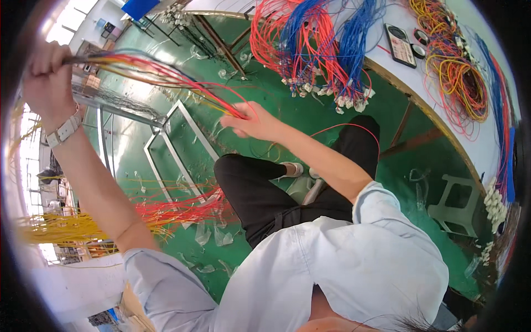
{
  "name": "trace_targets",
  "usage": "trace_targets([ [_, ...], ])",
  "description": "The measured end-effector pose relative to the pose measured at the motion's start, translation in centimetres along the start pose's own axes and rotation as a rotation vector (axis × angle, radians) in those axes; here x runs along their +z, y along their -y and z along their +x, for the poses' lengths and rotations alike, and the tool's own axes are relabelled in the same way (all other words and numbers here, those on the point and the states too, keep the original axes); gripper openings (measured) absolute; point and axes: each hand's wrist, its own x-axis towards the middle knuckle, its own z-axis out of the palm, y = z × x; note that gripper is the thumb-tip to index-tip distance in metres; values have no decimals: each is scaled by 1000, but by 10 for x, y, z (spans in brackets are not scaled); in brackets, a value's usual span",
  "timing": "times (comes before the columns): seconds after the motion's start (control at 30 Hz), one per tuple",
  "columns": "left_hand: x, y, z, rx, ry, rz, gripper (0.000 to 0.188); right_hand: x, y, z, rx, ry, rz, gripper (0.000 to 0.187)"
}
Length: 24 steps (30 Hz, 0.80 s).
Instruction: Sorting, grouping, and bundling electrical wires using plastic connectors and tape in a factory setting.
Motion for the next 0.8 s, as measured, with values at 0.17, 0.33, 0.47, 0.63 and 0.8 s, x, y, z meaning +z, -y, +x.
trace_targets([
  [0.17, -179, -89, -106, 217, -554, 281, 25, -53, -12, -67, 53, 225, 248, 39],
  [0.33, -172, 107, -173, 440, -1060, 914, 25, -78, 16, -53, 91, -162, 442, 44],
  [0.47, -104, 311, -251, -26, -753, 1030, 35, -30, -14, -11, -306, -471, -140, 33],
  [0.63, 33, 375, -220, -328, -649, -217, 43, 18, -32, -23, -201, -374, -417, 28],
  [0.8, 21, 375, -223, -256, -553, -459, 30, 9, -32, -29, -66, -306, -363, 29],
])
